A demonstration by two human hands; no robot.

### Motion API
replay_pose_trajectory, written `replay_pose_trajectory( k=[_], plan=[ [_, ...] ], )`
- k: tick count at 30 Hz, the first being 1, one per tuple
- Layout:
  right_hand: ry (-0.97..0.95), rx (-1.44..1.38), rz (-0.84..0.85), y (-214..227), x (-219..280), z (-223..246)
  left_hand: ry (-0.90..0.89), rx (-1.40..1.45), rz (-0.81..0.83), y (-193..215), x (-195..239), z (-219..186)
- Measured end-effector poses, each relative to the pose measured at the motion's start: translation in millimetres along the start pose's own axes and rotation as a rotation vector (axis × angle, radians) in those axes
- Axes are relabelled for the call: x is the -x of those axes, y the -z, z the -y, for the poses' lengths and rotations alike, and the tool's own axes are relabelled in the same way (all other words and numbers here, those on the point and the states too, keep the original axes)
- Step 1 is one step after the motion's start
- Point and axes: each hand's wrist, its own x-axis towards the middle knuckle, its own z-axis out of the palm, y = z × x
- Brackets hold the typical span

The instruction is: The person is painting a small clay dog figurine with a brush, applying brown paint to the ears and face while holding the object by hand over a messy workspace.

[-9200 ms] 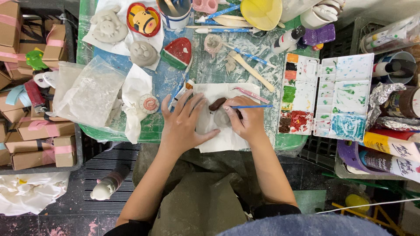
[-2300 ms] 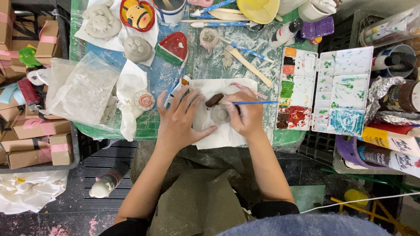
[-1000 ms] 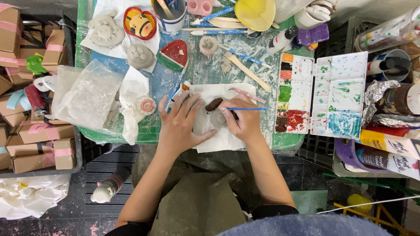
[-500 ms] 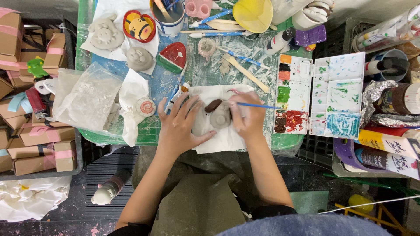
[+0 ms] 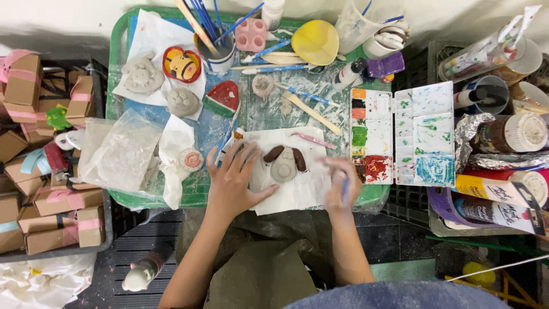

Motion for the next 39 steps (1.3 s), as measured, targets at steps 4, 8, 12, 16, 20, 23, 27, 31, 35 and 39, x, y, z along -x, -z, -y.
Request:
replay_pose_trajectory(
  k=[4,8,12,16,20,23,27,31,35,39],
  plan=[
    [-0.033,-0.163,-0.153,9.0,20.7,-6.3,-0.009,-0.013,-0.004,-3.5,1.4,1.4],
    [-0.092,-0.132,-0.152,6.4,16.0,1.1,-0.061,-0.036,-0.06,-7.8,10.9,3.9],
    [-0.123,-0.127,-0.117,4.6,8.0,11.2,-0.104,-0.043,-0.108,-7.0,21.7,-8.0],
    [-0.124,-0.141,-0.146,5.8,7.8,12.2,-0.023,-0.08,-0.083,-7.4,23.7,-19.6],
    [-0.19,-0.202,-0.167,7.2,9.2,10.3,0.003,-0.038,-0.074,-9.1,21.6,-30.5],
    [-0.216,-0.25,-0.164,9.6,9.8,7.8,0.057,0.06,-0.07,-8.0,20.2,-36.3],
    [-0.227,-0.291,-0.163,10.9,13.4,3.8,0.025,0.115,-0.092,-9.4,21.8,-37.5],
    [-0.234,-0.308,-0.161,11.3,15.8,1.0,-0.023,0.067,-0.095,-13.5,26.4,-32.6],
    [-0.247,-0.302,-0.211,12.0,17.7,-2.2,-0.052,0.054,-0.093,-16.7,34.4,-26.7],
    [-0.301,-0.301,-0.211,11.9,19.0,-3.8,-0.069,0.01,-0.129,-14.4,33.8,-11.0]
  ],
)
